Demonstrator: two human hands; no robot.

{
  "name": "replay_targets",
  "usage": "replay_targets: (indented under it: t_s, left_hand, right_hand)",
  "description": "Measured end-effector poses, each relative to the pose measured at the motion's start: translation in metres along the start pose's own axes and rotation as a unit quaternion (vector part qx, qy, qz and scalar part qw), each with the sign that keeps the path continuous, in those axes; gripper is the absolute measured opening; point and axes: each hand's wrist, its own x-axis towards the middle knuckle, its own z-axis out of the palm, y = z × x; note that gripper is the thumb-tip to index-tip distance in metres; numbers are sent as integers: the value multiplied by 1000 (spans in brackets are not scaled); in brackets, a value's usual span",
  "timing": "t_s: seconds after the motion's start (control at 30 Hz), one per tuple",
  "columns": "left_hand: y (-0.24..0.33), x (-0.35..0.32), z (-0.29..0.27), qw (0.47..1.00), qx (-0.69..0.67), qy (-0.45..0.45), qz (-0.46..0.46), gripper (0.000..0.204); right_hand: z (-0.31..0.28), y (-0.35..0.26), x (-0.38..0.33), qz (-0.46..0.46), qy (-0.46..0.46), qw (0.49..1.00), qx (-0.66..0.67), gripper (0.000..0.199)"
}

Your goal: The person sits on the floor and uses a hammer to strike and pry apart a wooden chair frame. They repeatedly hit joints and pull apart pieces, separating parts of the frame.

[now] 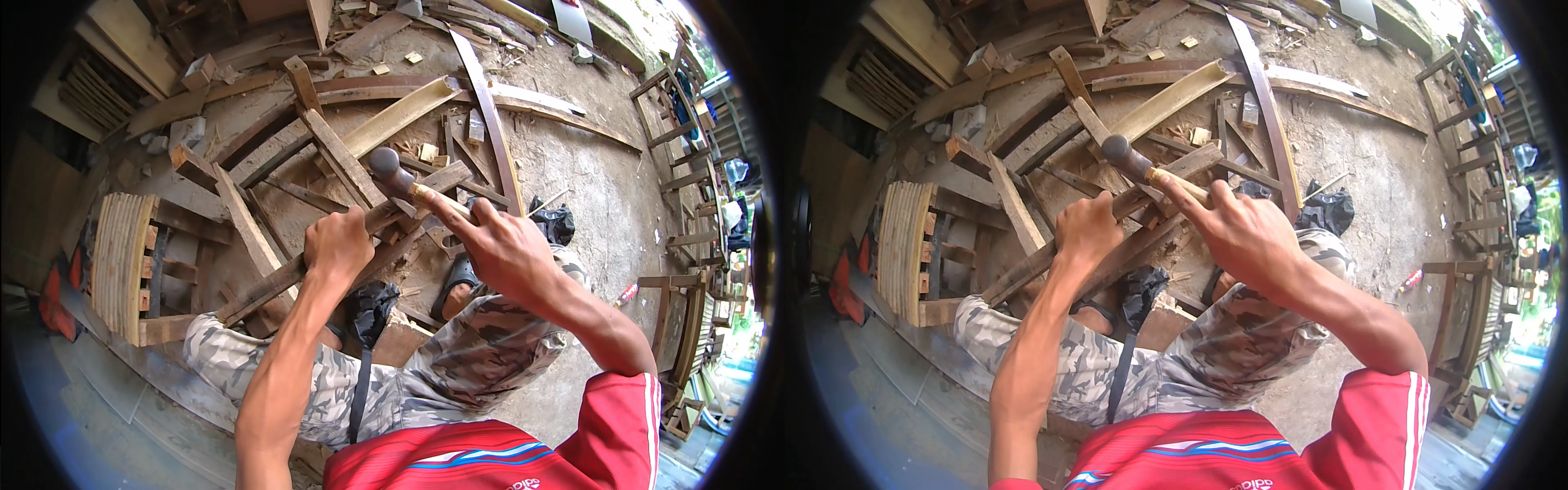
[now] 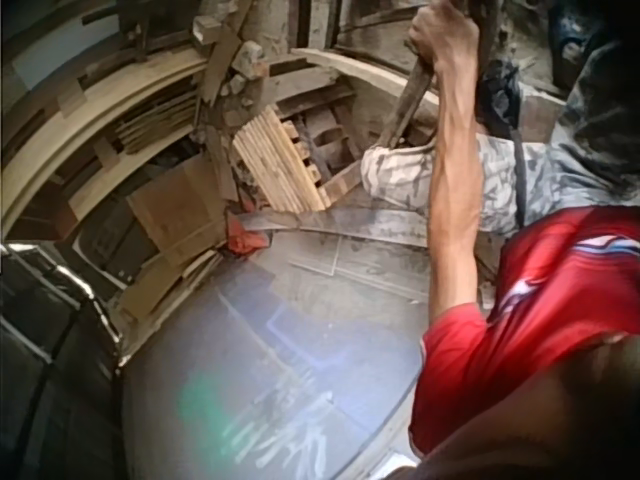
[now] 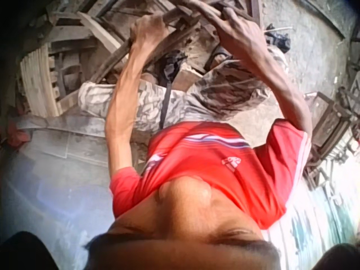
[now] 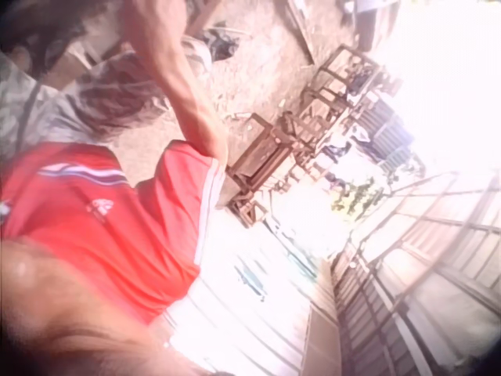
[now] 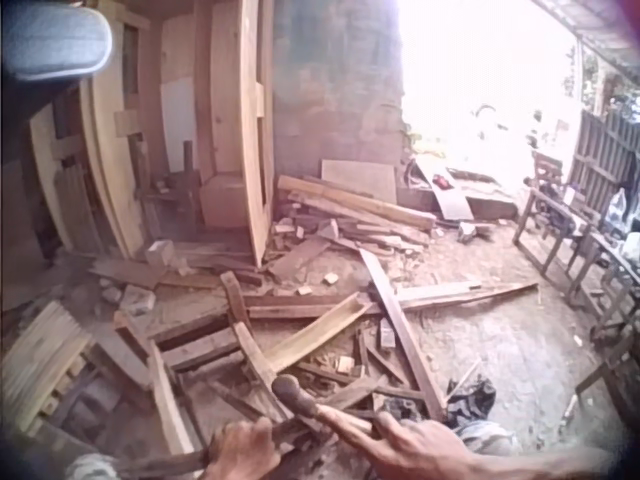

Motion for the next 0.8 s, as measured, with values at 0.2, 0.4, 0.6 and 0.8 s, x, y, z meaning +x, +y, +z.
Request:
replay_targets:
  t_s: [0.2,0.4,0.6,0.8]
  left_hand:
    - [-3,2,6,1000,-13,5,-7,17]
    - [1,0,0,1000,-6,16,6,8]
    - [1,-3,-4,1000,3,13,4,10]
    - [-1,-1,-1,1000,4,-2,2,11]
  right_hand:
    - [18,1,-10,-3,40,999,-22,88]
    - [37,0,-20,5,92,995,-28,83]
    - [56,3,-27,-6,129,991,-44,88]
    - [79,5,-30,-10,182,981,-61,85]
